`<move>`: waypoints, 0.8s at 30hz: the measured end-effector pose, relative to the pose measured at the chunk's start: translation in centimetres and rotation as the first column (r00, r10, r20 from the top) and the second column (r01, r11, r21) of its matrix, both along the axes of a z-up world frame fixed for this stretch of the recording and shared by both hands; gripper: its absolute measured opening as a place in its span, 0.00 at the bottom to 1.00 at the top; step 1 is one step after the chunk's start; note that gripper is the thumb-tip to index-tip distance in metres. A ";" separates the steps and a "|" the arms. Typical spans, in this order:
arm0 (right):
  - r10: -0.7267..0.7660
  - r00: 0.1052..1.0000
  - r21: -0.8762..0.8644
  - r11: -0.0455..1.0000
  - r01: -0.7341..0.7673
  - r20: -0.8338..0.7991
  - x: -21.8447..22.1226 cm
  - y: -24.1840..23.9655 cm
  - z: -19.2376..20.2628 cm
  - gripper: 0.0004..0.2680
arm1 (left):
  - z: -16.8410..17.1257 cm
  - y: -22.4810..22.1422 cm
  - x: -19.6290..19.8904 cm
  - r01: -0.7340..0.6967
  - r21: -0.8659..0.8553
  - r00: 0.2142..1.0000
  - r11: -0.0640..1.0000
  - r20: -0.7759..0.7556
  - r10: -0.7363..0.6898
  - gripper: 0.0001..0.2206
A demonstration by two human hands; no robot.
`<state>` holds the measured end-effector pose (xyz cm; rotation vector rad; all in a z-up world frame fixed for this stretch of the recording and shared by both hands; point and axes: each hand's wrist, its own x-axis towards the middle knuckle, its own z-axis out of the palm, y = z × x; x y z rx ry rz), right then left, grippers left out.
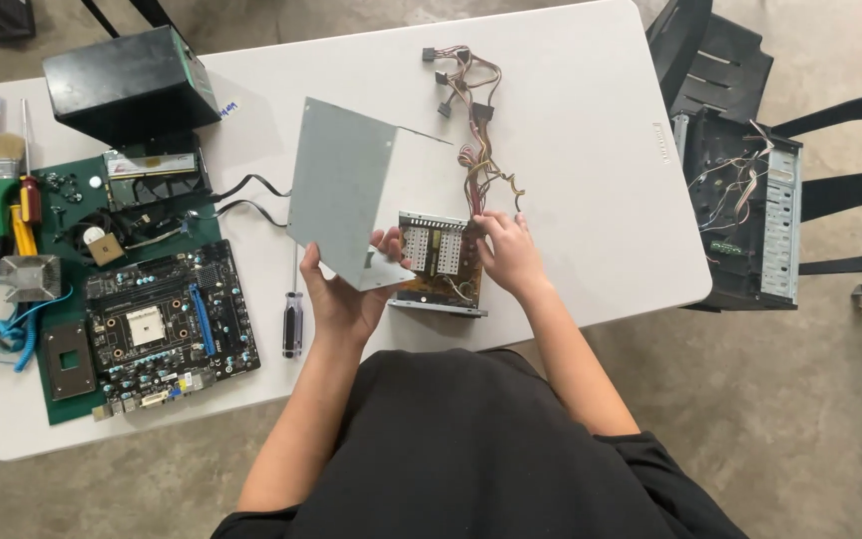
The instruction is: Reassembling a computer power supply unit by aligning the metal cover and securing it with a screwdriver.
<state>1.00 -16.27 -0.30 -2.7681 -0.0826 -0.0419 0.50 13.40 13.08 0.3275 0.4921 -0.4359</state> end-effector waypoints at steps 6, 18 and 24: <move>-0.065 0.997 0.618 0.785 0.028 0.037 -3.5 5.1 8.7 0.27 | 1.2 -2.0 -0.9 -0.116 0.199 0.984 0.973 0.160 0.084 0.48; 0.051 0.993 0.993 -0.028 0.111 -0.109 -6.2 6.4 4.3 0.34 | -3.2 -1.7 -5.3 0.067 0.962 0.475 0.263 0.201 -0.857 0.45; 0.032 0.998 0.907 -0.415 0.070 -0.062 -5.0 3.4 4.6 0.29 | 1.4 2.5 -5.6 0.305 0.898 0.227 0.317 0.254 -0.940 0.27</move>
